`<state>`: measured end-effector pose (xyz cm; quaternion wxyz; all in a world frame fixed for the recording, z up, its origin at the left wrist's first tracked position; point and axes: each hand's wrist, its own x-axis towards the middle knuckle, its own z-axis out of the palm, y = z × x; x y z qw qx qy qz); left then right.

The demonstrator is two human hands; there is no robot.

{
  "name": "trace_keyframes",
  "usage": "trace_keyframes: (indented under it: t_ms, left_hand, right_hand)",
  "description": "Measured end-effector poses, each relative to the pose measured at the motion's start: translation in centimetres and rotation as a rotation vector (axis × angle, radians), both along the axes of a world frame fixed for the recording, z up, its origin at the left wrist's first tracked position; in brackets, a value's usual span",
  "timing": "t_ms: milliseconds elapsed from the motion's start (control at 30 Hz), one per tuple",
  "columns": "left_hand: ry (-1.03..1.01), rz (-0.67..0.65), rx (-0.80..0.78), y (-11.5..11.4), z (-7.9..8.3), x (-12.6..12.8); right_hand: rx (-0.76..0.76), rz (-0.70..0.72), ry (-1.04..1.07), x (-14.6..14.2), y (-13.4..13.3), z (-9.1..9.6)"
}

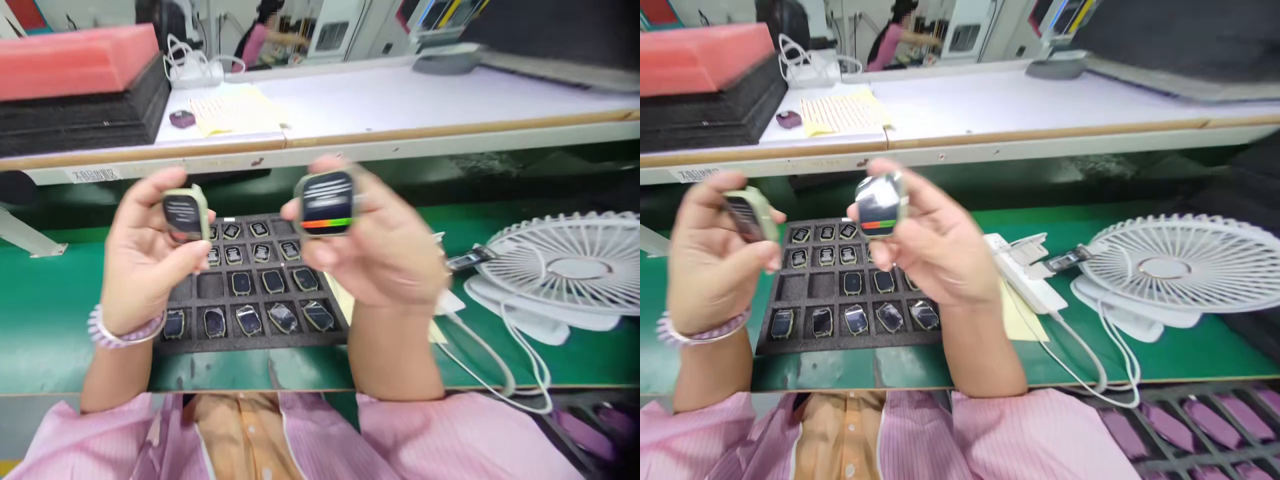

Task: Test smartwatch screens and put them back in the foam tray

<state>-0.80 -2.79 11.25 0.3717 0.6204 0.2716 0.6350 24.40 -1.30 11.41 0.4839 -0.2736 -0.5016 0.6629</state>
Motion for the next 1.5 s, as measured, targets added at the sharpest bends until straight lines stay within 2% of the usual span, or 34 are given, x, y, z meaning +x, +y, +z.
trace_keyframes:
  t_ms: [67, 133, 267, 533, 800, 1033, 1300, 1400, 1500]
  left_hand:
    - [0.06, 0.023, -0.071, 0.7, -0.6, 0.8]
    - [0.082, 0.02, -0.125, 1.4, -1.6, 1.5]
    - [0.081, -0.022, -0.156, 2.3, -2.8, 2.0]
    - [0.052, 0.019, -0.2, 2.8, -2.9, 2.3]
    - [0.032, -0.036, -0.233, 3.1, -3.4, 2.4]
    - [-0.003, -0.049, -0.299, 3.1, -3.3, 2.8]
    - [-0.042, -0.044, -0.338, 3.5, -3.1, 2.8]
    - [-0.035, -0.04, -0.331, 3.7, -2.5, 2.6]
    - [-0.009, -0.045, -0.289, 4.2, -1.1, 2.3]
  right_hand:
    - [0.032, 0.048, 0.077, -1.6, 1.2, -0.6]
    - [-0.007, 0.1, 0.108, -2.8, 2.2, -1.4]
    - [-0.041, 0.093, 0.106, -3.7, 3.3, -2.6]
    - [0.019, 0.045, 0.06, -4.2, 3.9, -3.4]
    - [0.086, -0.022, 0.03, -4.6, 4.0, -3.6]
    - [0.104, -0.073, 0.024, -5.0, 4.6, -4.2]
    - [0.101, -0.081, 0.046, -5.2, 4.4, -3.8]
    - [0.093, -0.078, 0.069, -5.1, 4.7, -3.6]
    - [0.123, -0.058, 0.084, -5.0, 5.3, -3.0]
